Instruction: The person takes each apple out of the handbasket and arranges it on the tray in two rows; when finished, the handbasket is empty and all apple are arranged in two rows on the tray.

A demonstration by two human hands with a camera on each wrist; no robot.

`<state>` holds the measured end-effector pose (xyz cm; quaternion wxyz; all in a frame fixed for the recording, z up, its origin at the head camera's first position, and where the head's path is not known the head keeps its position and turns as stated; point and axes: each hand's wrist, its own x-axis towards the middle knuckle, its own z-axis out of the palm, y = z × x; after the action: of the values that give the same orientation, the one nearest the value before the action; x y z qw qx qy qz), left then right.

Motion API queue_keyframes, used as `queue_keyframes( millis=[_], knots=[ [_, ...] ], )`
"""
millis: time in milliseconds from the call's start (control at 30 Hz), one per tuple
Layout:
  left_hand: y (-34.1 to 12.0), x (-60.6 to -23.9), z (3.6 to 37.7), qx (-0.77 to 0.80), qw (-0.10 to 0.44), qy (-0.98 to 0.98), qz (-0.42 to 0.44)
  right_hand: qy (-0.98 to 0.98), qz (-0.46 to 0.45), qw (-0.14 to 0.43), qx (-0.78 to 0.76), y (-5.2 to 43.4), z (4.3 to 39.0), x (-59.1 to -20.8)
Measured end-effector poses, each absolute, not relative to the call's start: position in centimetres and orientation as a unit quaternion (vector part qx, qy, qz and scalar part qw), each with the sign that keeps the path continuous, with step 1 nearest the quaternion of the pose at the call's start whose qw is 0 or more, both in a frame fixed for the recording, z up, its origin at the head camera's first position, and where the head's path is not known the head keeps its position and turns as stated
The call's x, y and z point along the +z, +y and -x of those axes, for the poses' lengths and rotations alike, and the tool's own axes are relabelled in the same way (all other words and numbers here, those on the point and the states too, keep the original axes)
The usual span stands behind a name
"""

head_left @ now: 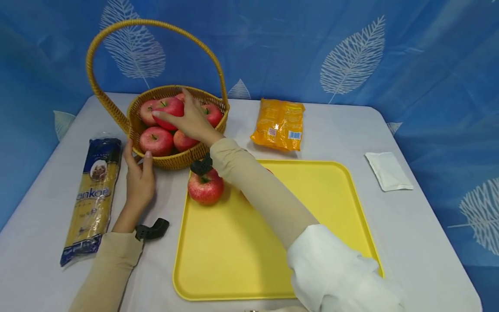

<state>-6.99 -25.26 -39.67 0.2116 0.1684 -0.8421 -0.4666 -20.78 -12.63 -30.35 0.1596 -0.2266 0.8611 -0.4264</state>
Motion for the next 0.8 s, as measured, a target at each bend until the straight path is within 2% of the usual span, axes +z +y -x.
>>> queue_keyframes(
  millis=[600, 800],
  knots=[
    [-25.5, -39.7, 7.0, -0.469, 0.213, -0.84, -0.17, 0.88, 0.242, 0.239, -0.333, -14.3, 22.2, -29.6],
    [-25.3, -39.8, 7.0, -0.471, 0.214, -0.84, -0.167, 0.883, 0.284, 0.234, -0.291, -14.4, 22.4, -29.6]
  ],
)
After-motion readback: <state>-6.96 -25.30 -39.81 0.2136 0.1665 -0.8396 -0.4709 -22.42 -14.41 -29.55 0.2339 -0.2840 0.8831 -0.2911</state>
